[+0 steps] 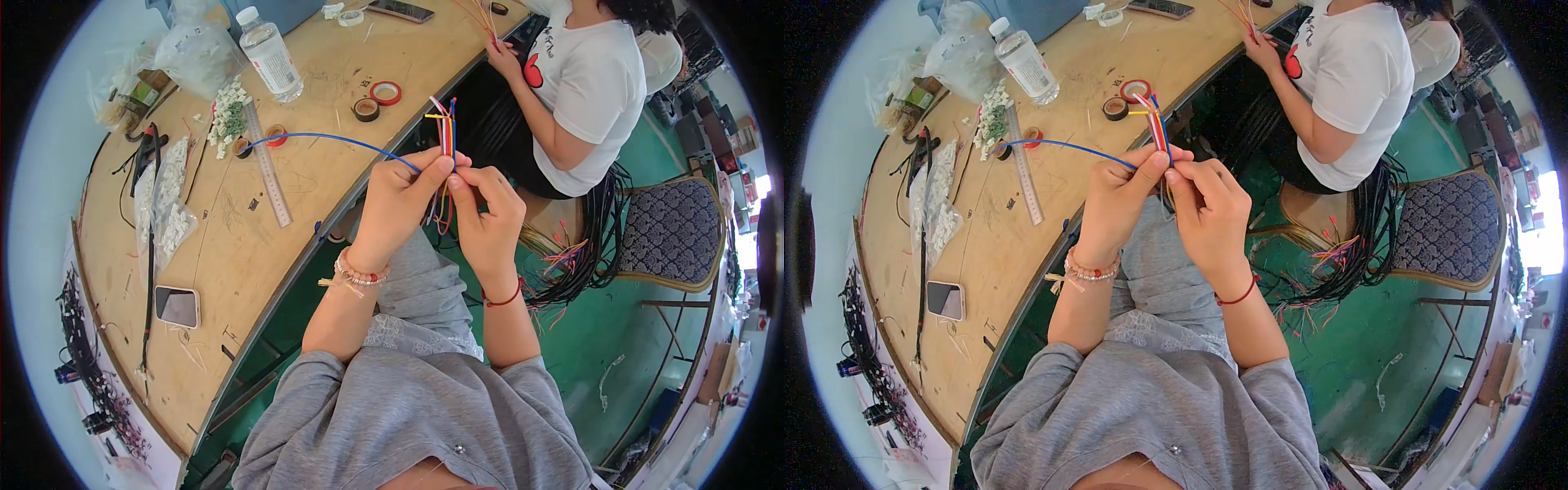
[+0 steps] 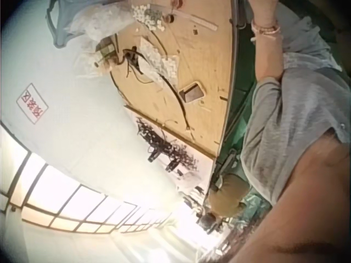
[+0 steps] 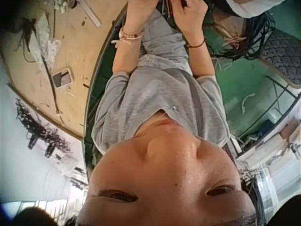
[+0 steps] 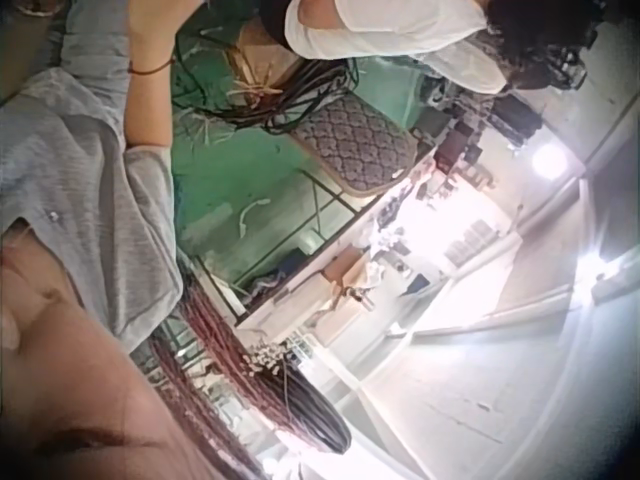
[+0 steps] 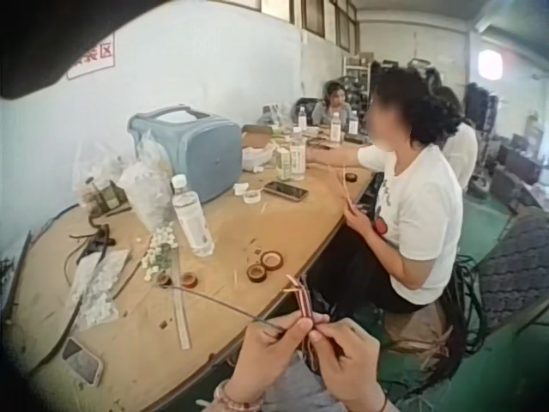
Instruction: The worker is organizing a bundle of multicolored wires, measuring them against a ruler, and securing them with electrical tape.
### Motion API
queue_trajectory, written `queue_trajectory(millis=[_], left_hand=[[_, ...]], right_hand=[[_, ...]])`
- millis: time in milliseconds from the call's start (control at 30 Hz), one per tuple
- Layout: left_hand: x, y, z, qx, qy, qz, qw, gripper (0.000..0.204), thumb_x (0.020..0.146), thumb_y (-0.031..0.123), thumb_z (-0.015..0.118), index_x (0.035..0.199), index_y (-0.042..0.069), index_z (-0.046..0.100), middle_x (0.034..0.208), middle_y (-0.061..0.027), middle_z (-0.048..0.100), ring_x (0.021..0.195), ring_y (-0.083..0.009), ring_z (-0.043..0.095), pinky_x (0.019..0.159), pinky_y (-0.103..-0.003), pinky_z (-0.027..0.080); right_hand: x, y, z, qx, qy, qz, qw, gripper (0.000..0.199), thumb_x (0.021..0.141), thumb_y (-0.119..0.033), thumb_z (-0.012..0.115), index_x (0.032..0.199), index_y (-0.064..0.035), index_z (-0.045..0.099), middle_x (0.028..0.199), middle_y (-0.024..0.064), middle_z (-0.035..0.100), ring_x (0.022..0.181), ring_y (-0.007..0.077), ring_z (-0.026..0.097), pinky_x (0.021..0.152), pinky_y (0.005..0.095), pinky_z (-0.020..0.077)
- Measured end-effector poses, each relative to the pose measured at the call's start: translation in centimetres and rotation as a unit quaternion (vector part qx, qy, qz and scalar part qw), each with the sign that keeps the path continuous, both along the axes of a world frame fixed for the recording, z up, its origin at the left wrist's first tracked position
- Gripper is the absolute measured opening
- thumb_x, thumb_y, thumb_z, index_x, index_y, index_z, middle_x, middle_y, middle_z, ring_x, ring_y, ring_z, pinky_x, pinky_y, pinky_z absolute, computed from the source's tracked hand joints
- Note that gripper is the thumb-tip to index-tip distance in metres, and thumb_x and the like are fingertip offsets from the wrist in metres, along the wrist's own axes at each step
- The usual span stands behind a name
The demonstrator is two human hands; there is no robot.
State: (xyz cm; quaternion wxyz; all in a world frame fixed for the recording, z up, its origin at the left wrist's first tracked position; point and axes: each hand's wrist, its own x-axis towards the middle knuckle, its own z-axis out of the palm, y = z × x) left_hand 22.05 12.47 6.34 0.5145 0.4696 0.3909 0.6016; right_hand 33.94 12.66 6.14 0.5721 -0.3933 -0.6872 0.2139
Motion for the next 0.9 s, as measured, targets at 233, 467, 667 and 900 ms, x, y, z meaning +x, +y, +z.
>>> queue_trajectory(millis=[233,467,667,900], left_hand=[[-0.3,-0.1,-0.2,-0.002,0.056,-0.019,0.998,0.024,0.090,0.014,0.048,0.096,-0.006,0.060,0.091,-0.0085,0.063,0.077,-0.0100,0.056,0.068,-0.023,0.047],[-0.2,0.5,-0.6,-0.004,0.017,-0.020,1.000,0.024,0.090,0.014,0.047,0.097,-0.005,0.059,0.093,-0.0100,0.062,0.081,-0.0135,0.059,0.073,-0.026,0.049],[-0.6,-0.3,0.0,-0.052,-0.015,-0.030,0.998,0.023,0.090,0.017,0.048,0.097,-0.004,0.057,0.090,-0.0094,0.062,0.081,-0.0161,0.061,0.074,-0.028,0.049],[-2.2,-1.6,-1.1,-0.082,-0.096,-0.005,0.992,0.023,0.090,0.017,0.049,0.097,-0.003,0.057,0.089,-0.0107,0.062,0.077,-0.0164,0.061,0.072,-0.027,0.049]], right_hand=[[0.3,-0.4,0.4,-0.037,-0.012,0.005,0.999,0.006,0.077,-0.001,0.061,0.082,0.0033,0.059,0.067,0.0061,0.054,0.057,0.0101,0.049,0.052,0.0213,0.0384],[0.8,0.0,0.9,-0.053,-0.006,0.019,0.998,0.006,0.077,-0.001,0.061,0.080,0.0029,0.059,0.068,0.0054,0.054,0.057,0.0099,0.049,0.054,0.0205,0.0394],[3.6,2.4,0.9,-0.077,0.159,-0.016,0.984,0.014,0.079,-0.001,0.060,0.093,-0.0004,0.058,0.079,0.0012,0.054,0.068,0.0058,0.050,0.062,0.0180,0.0410],[5.4,12.1,2.0,-0.137,0.335,0.119,0.925,0.046,0.086,-0.016,0.055,0.125,0.0008,0.039,0.114,0.0088,0.051,0.106,0.0129,0.046,0.090,0.0274,0.0363]])
